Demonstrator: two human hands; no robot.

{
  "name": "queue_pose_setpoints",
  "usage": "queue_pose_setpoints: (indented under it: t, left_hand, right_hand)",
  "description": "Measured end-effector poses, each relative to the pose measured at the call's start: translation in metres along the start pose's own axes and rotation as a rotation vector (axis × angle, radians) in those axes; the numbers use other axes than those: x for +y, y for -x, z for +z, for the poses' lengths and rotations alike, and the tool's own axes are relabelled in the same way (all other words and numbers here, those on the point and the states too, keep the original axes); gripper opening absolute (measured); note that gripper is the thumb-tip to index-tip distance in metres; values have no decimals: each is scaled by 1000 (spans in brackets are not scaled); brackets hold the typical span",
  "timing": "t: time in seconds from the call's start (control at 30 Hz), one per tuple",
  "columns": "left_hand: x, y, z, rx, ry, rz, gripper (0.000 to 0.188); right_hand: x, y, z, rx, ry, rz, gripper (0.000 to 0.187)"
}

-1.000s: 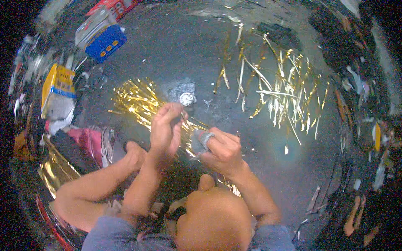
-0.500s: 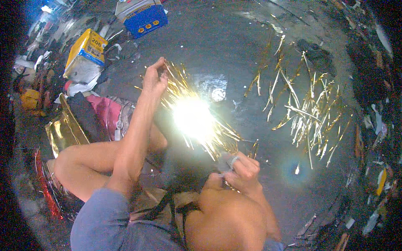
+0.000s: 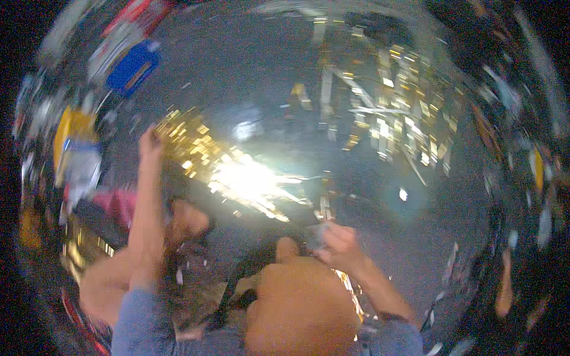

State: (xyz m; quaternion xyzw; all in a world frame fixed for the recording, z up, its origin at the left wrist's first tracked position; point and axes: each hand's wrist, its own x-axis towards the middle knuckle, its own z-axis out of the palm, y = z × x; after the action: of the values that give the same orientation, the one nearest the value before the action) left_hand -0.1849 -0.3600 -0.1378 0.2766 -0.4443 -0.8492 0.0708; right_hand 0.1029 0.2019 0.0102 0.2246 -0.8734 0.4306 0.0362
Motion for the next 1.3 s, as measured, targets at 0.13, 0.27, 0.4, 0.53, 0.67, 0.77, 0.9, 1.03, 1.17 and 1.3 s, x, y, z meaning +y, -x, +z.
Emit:
queue_pose_setpoints:
  t: [0.13, 0.27, 0.4, 0.53, 0.67, 0.77, 0.9, 1.03, 1.17, 1.3]
  left_hand:
    - [-2, 7, -29, 236, -187, -31, 30]
    - [-24, 73, 46, 688, -1046, 331, 65]
    - [-40, 115, 83, 533, -1305, 775, 64]
    - [-65, 172, 142, 42, -1167, 824, 31]
    - [-74, 226, 189, -297, -1130, 966, 24]
    - [-103, 267, 233, -533, -1007, 949, 24]
    - [-154, 329, 265, -909, -904, 330, 24]
    - [-208, 372, 272, -1098, -754, -610, 41]
    - [-223, 404, 258, -1112, -457, -707, 50]
    - [-208, 403, 241, -865, -399, -560, 29]
  right_hand:
    - [55, 22, -8, -120, 79, 83, 26]
    - [148, -25, -54, 333, 169, 649, 18]
    - [227, -115, -120, 638, -205, 757, 51]
    - [328, -139, -157, 189, 482, 933, 64]
    - [342, -144, -155, 86, 590, 910, 71]
    - [324, -119, -167, 204, 606, 867, 69]
    - [247, -75, -176, 509, 770, 882, 50]
    - [112, -5, -113, 674, 714, 801, 43]
    - [14, 54, -46, 675, 446, 976, 53]
    - [-2, 77, -17, 731, 408, 1066, 57]
